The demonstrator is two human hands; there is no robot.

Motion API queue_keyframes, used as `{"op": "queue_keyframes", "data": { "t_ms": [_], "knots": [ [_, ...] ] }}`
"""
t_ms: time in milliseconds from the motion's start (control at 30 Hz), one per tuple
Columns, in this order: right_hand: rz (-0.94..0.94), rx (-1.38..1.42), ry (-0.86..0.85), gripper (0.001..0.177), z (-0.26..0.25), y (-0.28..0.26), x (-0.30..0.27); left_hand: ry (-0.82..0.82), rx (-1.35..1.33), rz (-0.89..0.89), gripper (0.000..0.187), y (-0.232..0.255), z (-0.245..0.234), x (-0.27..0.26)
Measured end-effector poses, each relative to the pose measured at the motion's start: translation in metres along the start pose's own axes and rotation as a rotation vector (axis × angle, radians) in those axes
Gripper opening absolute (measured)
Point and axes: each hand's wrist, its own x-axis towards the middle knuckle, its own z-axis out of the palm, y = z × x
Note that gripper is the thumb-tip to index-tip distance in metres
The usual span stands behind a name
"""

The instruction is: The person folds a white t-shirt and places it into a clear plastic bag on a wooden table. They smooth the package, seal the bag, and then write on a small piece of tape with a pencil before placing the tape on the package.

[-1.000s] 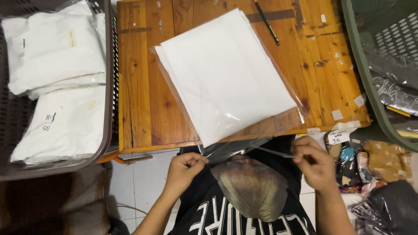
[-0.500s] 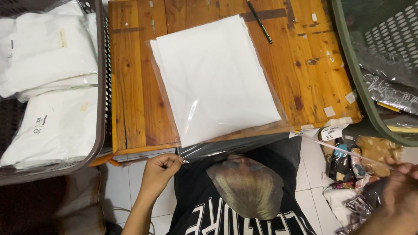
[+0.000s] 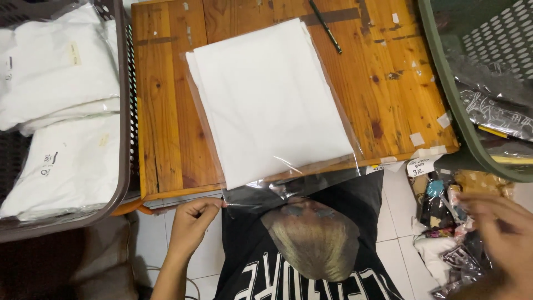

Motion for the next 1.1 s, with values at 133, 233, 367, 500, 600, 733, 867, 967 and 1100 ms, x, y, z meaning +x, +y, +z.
{"op": "queue_keyframes", "data": {
  "t_ms": [133,233,367,500,600,733,867,967,1100],
  "knots": [
    [-0.327,-0.411,0.102,0.011,0.023,-0.034,0.034,0.113,0.099,0.033,0.013,-0.001,0.0,-0.001],
    [-0.49,-0.223,0.189,0.003,0.038,-0.054,0.058,0.349,0.54,0.507,0.009,-0.006,-0.001,0.002],
    [-0.703,-0.18,0.16,0.005,0.057,-0.063,0.086,0.297,0.843,1.029,0.026,-0.001,-0.003,0.012],
    [-0.812,-0.137,0.105,0.013,0.07,-0.068,0.106,0.188,0.854,1.107,0.025,-0.006,-0.001,0.018],
    [-0.809,-0.154,0.065,0.013,0.08,-0.062,0.111,0.176,0.851,1.127,0.019,-0.015,-0.001,0.021],
    [-0.799,-0.108,0.007,0.012,0.086,-0.062,0.114,0.212,0.868,1.163,0.023,-0.02,-0.002,0.023],
    [-0.78,-0.041,0.008,0.008,0.088,-0.062,0.116,0.259,0.867,1.239,0.025,-0.025,-0.002,0.023],
    [-0.774,-0.013,-0.003,0.011,0.091,-0.057,0.116,0.282,0.858,1.256,0.026,-0.026,0.0,0.024],
    [-0.767,0.029,-0.008,0.008,0.094,-0.054,0.118,0.29,0.822,1.257,0.02,-0.023,0.001,0.025]
  ]
}}
